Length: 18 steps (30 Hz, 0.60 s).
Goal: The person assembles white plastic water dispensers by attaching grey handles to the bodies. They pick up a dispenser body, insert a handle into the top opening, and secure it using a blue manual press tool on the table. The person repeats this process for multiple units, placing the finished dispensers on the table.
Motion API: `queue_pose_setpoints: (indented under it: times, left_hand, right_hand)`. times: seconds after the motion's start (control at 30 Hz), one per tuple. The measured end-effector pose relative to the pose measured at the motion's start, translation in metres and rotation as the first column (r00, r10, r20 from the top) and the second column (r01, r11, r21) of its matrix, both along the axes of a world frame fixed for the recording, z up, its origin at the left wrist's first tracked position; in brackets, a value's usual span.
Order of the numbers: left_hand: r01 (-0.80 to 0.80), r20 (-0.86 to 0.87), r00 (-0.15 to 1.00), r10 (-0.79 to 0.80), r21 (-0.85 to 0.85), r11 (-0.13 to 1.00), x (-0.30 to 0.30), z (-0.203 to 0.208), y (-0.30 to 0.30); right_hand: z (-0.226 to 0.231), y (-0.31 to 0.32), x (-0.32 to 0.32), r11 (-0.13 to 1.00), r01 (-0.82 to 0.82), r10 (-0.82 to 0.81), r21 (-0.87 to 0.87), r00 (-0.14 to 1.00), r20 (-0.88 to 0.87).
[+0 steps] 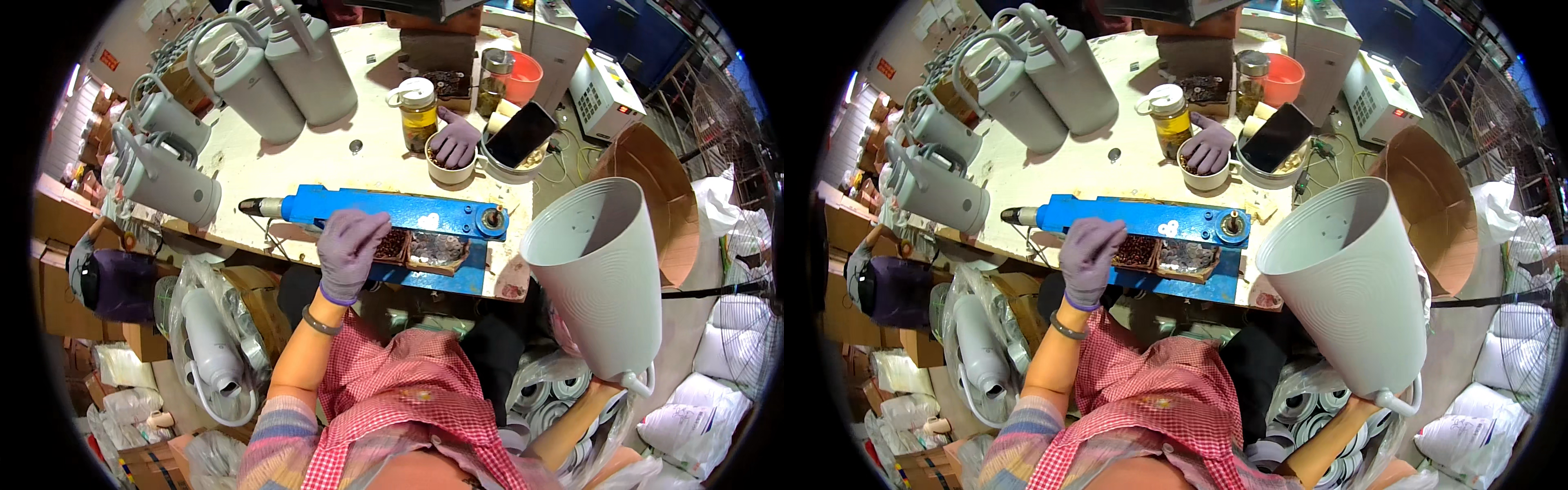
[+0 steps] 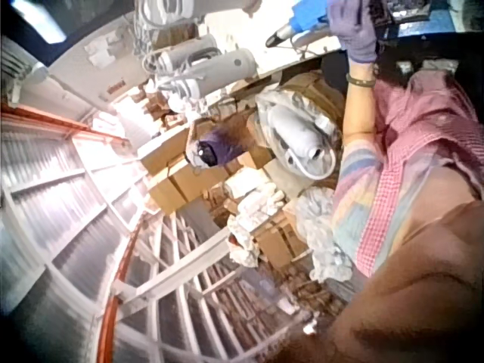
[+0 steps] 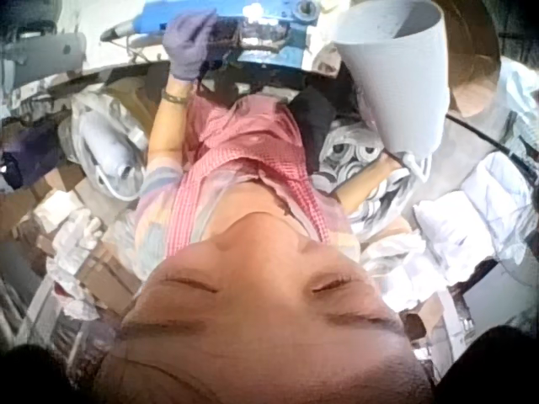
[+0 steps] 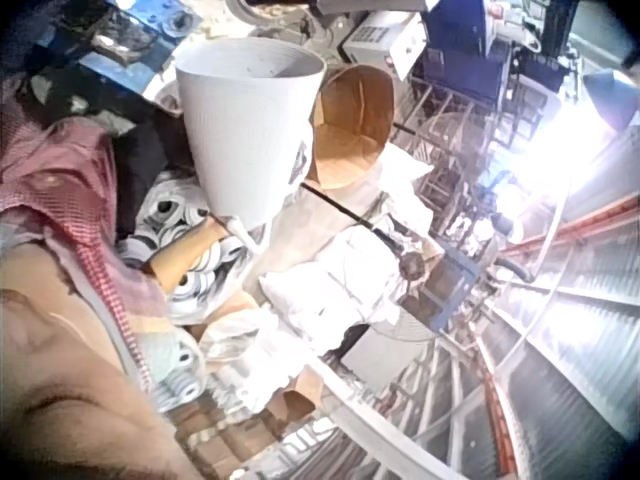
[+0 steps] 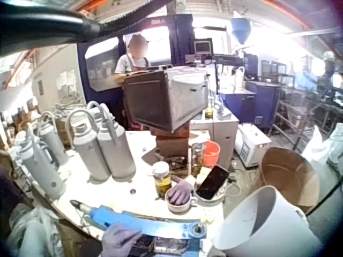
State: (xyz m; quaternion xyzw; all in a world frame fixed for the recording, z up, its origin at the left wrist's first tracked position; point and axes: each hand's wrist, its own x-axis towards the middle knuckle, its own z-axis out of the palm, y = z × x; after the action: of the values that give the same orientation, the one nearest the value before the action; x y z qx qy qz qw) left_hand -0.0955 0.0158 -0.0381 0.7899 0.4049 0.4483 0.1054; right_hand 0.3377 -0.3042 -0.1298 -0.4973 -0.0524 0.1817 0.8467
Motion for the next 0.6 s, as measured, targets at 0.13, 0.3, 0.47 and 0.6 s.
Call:
queue_pose_setpoints:
  times: [0.13,0.3,0.47,0.6]
  left_hand:
    - [0.469,0.583,0.81,-0.06,-0.583,0.663,0.055,0.047,-0.012]
    - [0.497,0.441,0.846,-0.299,-0.452,0.741,0.104,0.049,0.004]
    - [0.466,0.283,0.876,-0.391,-0.281,0.839,0.116,0.038,0.006]
    - [0.485,0.406,0.851,-0.333,-0.364,0.795,0.119,0.029,0.006]
  right_hand:
    - [0.001,-0.004,-0.004,1.0,-0.005,0.005,0.002,1.0,0.003]
    - [0.002,-0.008,-0.004,1.0,-0.004,0.004,0.024,1.0,0.005]
    - [0.001,-0.013,-0.002,0.999,-0.003,0.003,0.034,1.0,-0.001]
    - [-0.003,-0.014,0.002,1.0,0.018,-0.018,0.011,1.0,-0.002]
